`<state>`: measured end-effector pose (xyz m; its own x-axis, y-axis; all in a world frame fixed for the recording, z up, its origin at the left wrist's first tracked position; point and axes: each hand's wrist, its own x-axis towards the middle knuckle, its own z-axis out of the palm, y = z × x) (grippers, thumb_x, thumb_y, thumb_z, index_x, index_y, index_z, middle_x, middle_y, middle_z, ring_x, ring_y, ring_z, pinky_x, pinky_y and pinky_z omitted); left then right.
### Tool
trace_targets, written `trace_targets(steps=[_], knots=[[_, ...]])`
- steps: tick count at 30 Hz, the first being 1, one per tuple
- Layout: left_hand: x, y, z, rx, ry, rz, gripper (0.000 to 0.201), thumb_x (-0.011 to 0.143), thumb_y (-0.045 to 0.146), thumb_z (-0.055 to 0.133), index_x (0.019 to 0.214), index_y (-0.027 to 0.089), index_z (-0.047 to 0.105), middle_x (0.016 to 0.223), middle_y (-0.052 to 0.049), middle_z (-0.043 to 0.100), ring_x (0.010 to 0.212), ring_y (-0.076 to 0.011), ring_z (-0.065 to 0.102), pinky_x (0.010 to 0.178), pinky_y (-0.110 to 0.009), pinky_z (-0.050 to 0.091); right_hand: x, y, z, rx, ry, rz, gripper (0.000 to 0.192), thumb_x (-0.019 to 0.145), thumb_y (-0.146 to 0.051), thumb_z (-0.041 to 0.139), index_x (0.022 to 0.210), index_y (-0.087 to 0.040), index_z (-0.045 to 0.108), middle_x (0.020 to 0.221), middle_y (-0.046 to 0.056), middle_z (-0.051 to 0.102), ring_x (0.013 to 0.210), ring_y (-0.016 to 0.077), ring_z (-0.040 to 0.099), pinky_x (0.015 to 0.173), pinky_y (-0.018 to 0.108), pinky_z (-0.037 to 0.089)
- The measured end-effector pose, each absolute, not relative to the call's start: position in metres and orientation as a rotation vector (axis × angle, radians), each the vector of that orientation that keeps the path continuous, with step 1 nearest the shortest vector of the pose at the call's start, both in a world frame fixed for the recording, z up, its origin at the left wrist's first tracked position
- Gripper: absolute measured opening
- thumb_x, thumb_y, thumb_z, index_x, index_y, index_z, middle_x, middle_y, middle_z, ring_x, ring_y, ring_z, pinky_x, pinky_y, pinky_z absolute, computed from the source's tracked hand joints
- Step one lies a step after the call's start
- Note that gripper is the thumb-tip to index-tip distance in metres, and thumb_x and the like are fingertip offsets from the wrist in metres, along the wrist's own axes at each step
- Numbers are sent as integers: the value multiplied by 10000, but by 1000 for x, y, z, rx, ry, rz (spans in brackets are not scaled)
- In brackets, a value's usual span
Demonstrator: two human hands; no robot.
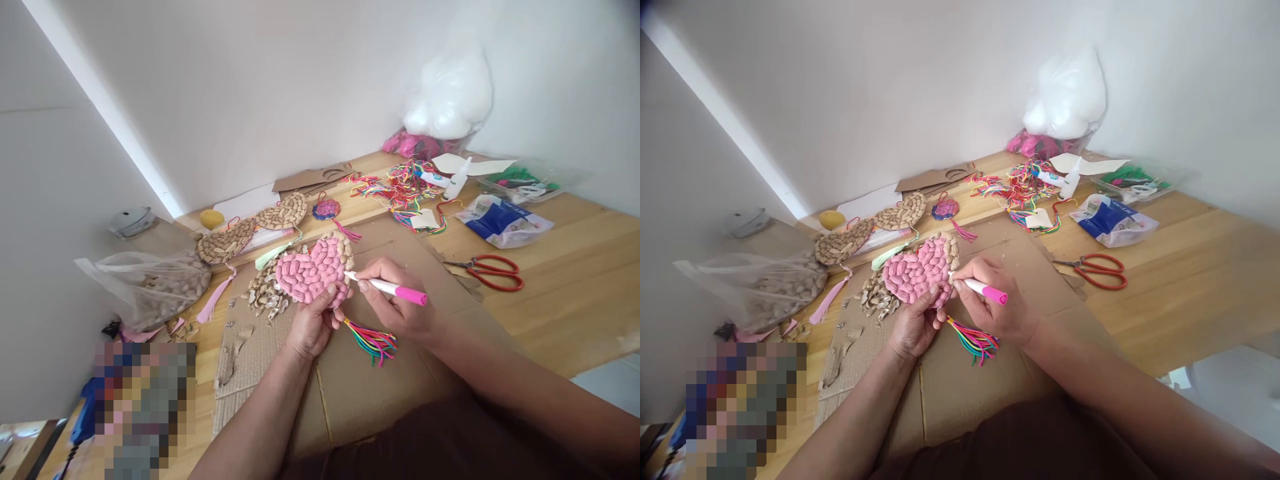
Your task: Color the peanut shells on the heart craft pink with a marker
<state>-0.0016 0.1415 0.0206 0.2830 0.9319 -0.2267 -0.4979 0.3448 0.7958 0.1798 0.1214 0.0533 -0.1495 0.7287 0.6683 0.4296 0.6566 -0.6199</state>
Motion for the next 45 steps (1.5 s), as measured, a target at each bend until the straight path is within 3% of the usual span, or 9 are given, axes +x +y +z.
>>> trace_targets(steps=[9,14,19,23,32,45], knots=[[-1,142,19,687,755,1064,399,711,395,895,903,93,719,750,-48,744,418,-62,575,330,-137,388,180,121,57,-933,-1733,327,83,982,-183,550,999,-236,611,878,36,689,830,198,641,779,352,490],[-2,141,18,680,790,1062,427,695,411,899,921,98,716,776,-62,758,420,-66,574,330,-141,388,182,121,54,-947,-1642,520,96,1018,-274,544,1010,-233,630,850,23,664,788,169,644,727,321,493],[-1,139,23,697,810,1022,515,641,460,929,944,104,714,877,-95,781,441,-67,592,348,-145,411,186,136,47,-964,-1317,630,187,1052,-396,495,1107,-262,614,877,24,723,823,178,681,780,347,515],[1,136,24,742,798,1006,532,632,469,934,953,112,705,885,-88,775,465,-70,600,369,-151,425,188,147,42,-1026,-1155,836,223,988,-475,589,1051,-263,624,884,35,736,807,203,681,709,354,514],[4,132,20,843,781,943,539,633,484,929,946,109,702,910,-117,780,503,-88,617,395,-168,453,185,148,38,-901,-973,1261,300,825,-428,778,1005,-275,593,869,-21,636,767,175,603,690,339,488],[4,133,13,937,723,897,564,660,453,924,1050,114,698,1001,-148,774,557,-117,658,426,-190,493,184,147,48,-930,-951,1265,351,787,-429,783,986,-253,554,838,-19,596,764,171,565,655,317,470]])
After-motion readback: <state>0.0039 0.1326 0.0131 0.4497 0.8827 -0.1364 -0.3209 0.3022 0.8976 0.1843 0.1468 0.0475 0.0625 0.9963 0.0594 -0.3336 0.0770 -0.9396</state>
